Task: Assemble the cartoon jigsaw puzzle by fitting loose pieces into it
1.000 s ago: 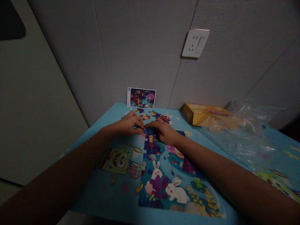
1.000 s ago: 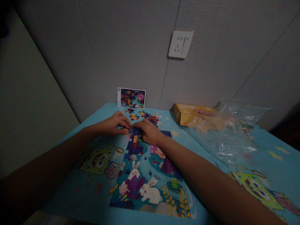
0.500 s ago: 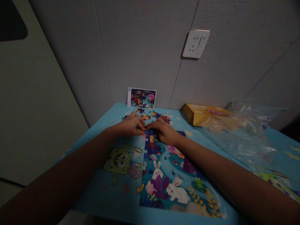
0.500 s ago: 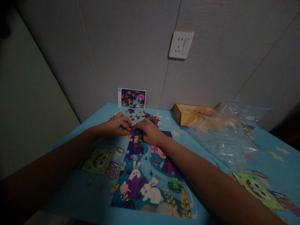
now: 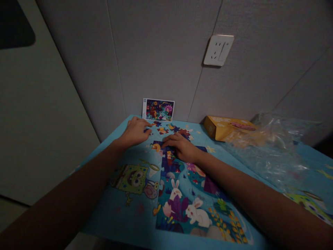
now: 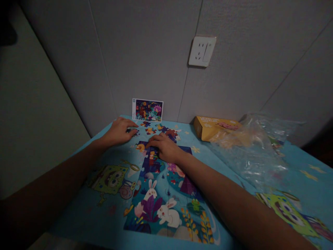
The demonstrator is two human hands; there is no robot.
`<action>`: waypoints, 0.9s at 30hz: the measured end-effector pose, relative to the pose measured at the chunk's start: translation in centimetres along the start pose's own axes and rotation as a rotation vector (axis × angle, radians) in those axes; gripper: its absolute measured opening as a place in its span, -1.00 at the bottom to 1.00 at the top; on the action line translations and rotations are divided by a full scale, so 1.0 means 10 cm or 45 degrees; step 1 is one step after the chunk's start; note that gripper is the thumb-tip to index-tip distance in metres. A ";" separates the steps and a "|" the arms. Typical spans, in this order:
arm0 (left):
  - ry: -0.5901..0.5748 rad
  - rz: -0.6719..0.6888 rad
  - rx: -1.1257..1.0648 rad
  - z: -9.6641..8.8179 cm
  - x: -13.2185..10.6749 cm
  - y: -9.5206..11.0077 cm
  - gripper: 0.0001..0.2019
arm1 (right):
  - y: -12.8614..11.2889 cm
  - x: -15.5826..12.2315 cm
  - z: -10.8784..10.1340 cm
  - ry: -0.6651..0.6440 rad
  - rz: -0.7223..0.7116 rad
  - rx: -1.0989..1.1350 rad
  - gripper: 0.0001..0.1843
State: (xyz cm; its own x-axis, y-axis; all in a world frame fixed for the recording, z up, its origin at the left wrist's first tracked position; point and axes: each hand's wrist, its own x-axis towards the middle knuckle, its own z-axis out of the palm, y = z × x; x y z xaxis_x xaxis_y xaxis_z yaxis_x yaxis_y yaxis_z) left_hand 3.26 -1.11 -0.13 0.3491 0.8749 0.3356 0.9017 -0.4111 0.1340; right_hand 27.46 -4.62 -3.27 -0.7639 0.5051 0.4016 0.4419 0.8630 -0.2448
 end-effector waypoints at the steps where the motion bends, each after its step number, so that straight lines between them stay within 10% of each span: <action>1: -0.031 -0.064 0.050 0.00 0.00 -0.03 -0.54 | 0.00 0.00 0.00 0.020 0.002 -0.003 -0.36; 6: -0.335 -0.036 0.167 0.03 0.00 -0.11 -0.44 | 0.00 -0.03 0.01 0.201 0.052 -0.067 -0.47; 27: -0.253 -0.079 -0.177 0.00 0.04 -0.10 -0.56 | 0.04 -0.04 0.03 0.210 0.107 -0.075 -0.51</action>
State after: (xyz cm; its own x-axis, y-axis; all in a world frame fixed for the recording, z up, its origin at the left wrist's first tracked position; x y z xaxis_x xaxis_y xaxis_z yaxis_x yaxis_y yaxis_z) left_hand 2.47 -0.34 -0.14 0.3502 0.9270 0.1344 0.8840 -0.3745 0.2799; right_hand 27.83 -4.45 -3.79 -0.6378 0.5661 0.5223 0.5316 0.8142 -0.2333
